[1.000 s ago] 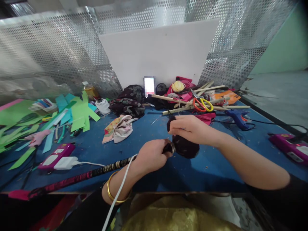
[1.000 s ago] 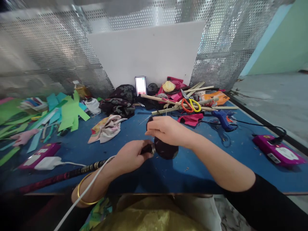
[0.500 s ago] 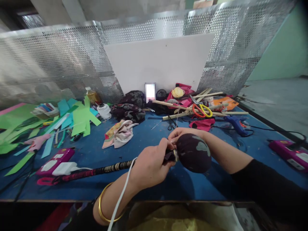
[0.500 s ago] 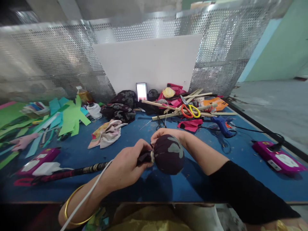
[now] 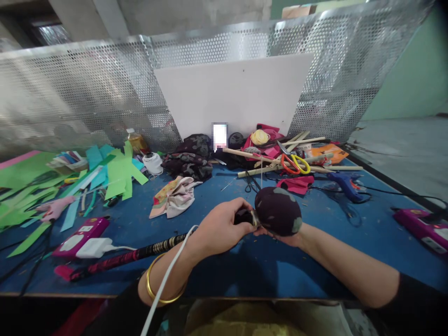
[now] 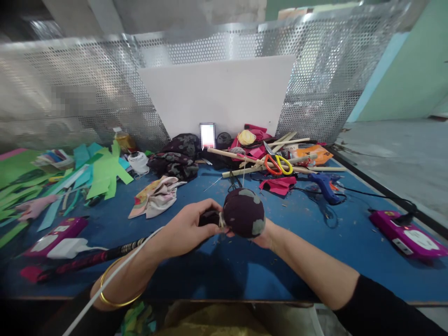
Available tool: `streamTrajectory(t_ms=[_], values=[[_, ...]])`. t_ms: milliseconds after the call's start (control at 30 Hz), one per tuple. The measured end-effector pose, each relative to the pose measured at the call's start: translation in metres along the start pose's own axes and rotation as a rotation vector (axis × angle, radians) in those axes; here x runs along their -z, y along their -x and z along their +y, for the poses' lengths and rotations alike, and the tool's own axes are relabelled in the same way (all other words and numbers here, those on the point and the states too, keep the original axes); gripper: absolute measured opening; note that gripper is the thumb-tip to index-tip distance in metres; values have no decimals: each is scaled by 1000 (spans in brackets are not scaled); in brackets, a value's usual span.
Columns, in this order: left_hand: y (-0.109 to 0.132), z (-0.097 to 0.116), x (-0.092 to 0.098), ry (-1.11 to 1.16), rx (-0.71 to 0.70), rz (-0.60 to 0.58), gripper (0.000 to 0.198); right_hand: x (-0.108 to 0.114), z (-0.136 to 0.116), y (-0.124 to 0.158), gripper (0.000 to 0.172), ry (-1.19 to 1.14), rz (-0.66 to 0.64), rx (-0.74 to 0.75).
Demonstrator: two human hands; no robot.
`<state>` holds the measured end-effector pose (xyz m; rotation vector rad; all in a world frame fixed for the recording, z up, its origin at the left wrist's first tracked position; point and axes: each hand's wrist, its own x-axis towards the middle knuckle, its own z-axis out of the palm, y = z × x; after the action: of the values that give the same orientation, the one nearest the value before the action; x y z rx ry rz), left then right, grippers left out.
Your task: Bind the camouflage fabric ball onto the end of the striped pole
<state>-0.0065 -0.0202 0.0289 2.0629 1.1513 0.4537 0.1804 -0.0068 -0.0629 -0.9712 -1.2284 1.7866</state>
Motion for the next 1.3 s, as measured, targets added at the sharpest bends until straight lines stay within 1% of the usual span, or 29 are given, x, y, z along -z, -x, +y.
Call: streamTrajectory(t_ms=[67, 133, 200, 267, 333, 367, 400, 467, 533, 633, 700, 767, 833, 900, 967, 1133, 1300], values=[[-7, -3, 2, 2, 15, 43, 20, -9, 3, 13, 29, -24, 69, -1], [-14, -9, 3, 12, 39, 82, 20, -18, 4, 25, 32, 69, 139, 29], [-22, -17, 1, 40, 58, 90, 20, -25, 5, 36, 35, 304, 227, 125], [-29, -25, -1, 38, 77, 98, 20, -30, 5, 45, 35, 639, 319, 278], [-34, -32, -3, 20, 97, 107, 19, -33, 3, 51, 31, 912, 396, 431], [-36, -35, -4, 15, 106, 108, 19, -34, 2, 53, 28, 992, 422, 494], [-38, -37, -4, 13, 114, 103, 19, -35, 0, 53, 26, 1026, 437, 547], [-39, -40, -4, 10, 127, 89, 20, -35, -6, 51, 24, 988, 414, 615], [-40, -43, -4, 14, 134, 84, 20, -32, -12, 46, 26, 882, 314, 623], [-40, -47, -5, 34, 146, 83, 20, -27, -20, 34, 29, 734, 119, 545], [-40, -50, -7, 29, 151, 83, 21, -25, -20, 26, 31, 679, 47, 505], [-40, -51, -10, 0, 155, 98, 21, -26, -18, 21, 33, 700, 46, 517], [-40, -52, -13, -31, 168, 117, 21, -30, -13, 19, 33, 780, 89, 580], [-40, -52, -16, -52, 193, 112, 20, -35, -9, 21, 31, 857, 128, 652], [-40, -53, -19, -74, 218, 97, 18, -39, -6, 23, 30, 895, 136, 691], [-41, -58, -26, -151, 230, 112, 20, -42, -4, 27, 29, 894, 112, 670], [-39, -54, -25, -189, 228, 96, 20, -39, -6, 25, 30, 856, 85, 646]])
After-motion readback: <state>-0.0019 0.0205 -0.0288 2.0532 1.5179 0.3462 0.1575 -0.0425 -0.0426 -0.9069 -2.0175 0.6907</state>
